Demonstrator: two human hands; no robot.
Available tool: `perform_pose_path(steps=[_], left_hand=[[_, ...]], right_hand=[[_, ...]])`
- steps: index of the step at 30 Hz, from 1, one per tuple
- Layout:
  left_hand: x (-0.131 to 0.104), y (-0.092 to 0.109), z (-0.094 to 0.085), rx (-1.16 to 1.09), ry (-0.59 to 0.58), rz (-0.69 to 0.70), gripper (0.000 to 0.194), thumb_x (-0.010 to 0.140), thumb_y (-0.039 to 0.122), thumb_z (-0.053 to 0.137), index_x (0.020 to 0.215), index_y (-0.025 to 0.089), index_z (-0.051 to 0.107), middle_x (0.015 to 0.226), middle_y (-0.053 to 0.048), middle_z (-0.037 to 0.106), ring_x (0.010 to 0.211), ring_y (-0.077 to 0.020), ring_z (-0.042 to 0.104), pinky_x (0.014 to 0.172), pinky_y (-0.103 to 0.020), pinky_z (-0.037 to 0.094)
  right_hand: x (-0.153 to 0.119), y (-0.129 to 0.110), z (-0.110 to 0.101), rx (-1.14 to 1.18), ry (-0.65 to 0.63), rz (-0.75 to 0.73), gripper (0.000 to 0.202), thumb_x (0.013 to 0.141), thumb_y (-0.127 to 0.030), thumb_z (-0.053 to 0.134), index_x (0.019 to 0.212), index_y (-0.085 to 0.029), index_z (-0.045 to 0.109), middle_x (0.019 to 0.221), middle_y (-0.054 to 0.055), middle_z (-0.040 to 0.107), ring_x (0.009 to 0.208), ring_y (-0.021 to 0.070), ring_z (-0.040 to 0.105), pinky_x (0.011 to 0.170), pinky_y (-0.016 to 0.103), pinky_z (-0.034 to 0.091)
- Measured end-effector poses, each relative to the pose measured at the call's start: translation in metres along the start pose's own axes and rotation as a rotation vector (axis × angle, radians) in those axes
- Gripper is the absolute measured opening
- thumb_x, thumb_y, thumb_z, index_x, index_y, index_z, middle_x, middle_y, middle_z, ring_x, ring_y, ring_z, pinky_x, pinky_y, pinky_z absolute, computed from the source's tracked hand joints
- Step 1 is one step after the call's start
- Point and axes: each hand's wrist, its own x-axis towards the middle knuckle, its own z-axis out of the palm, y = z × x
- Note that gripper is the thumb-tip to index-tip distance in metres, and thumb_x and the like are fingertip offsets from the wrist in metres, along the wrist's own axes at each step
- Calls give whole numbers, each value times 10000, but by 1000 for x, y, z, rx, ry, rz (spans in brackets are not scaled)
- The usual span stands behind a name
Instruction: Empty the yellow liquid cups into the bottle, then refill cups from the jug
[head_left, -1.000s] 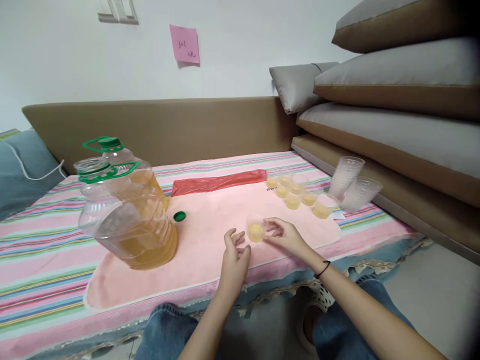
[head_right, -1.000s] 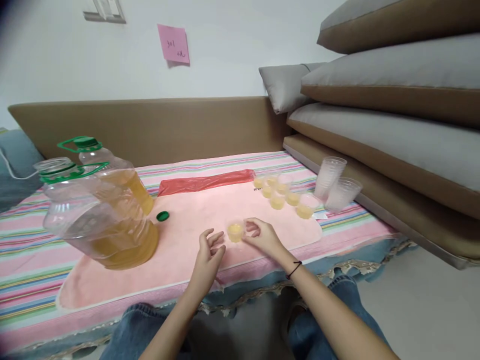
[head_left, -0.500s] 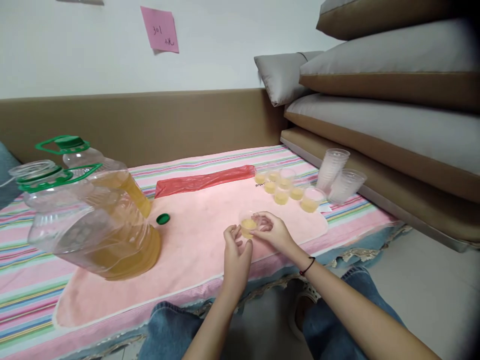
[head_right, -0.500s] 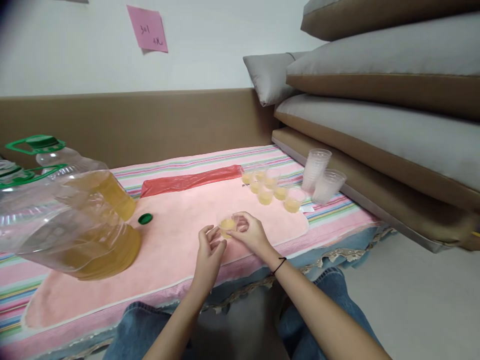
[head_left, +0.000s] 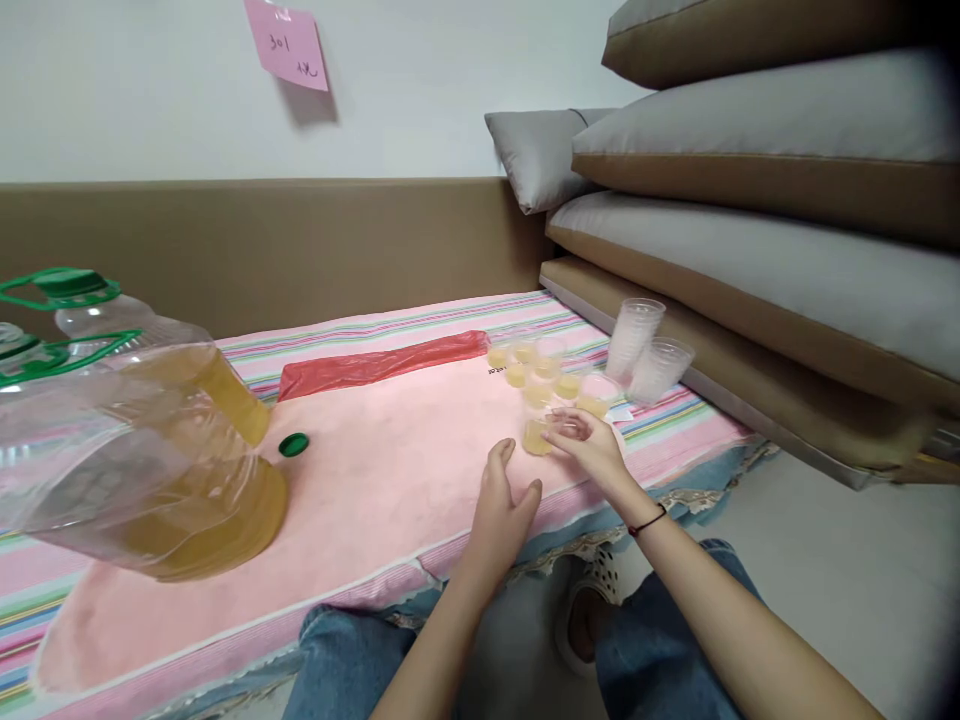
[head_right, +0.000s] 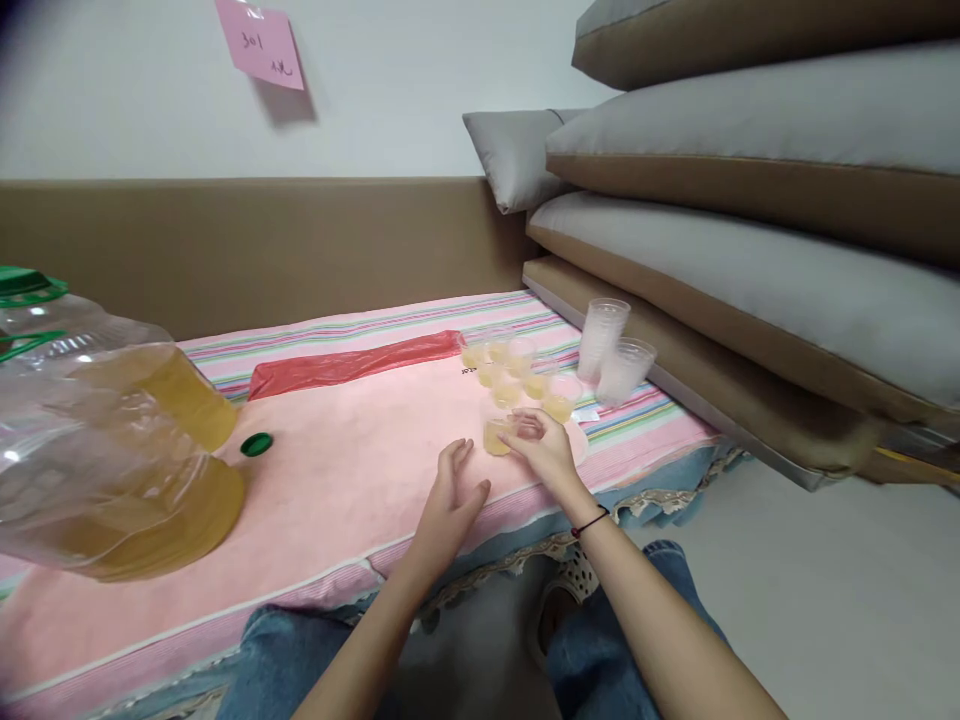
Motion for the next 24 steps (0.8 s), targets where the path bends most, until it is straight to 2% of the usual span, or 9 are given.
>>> perform_pose_path(steps=[2,6,10,15,24], left_hand=[[0,-1,6,173,-8,44,537,858,231,518,1360,144,348,1471,-187,443,1434,-295,350,1194,-547,254],[-2,1,12,523,-80,180,468,856,191,523,1314,140,441,1441,-146,511,1466,-365,272,1193,-668,156],[-4,0,17,732,-160,283,428,860,158,523,1285,135,486,1406,-125,559,1431,-376,342,1176,-710,160],[-6,-6,23,843,-205,380,379,883,147,494,1262,139,509,1382,-106,584,1378,-330,440,1186,-684,201],[-9,-13,30,889,-218,444,397,899,177,481,1295,148,505,1353,-86,605,1360,-335,460,1181,-665,250]], right_hand=[[6,4,-8,10,78,-5,547,462,-425,897,905,-197,672,1026,107,737,933,269,701,904,473,549],[13,11,-16,24,209,-15,529,466,-411,883,897,-209,652,1027,90,726,956,268,691,937,497,533],[16,16,-13,21,292,-5,513,465,-353,861,903,-190,649,1045,112,714,944,275,690,922,511,536],[19,20,-5,34,348,8,547,479,-341,847,962,-181,646,1040,109,724,930,258,699,900,469,559],[22,21,1,12,406,18,579,458,-370,849,957,-161,643,1045,131,731,919,265,711,885,445,568]])
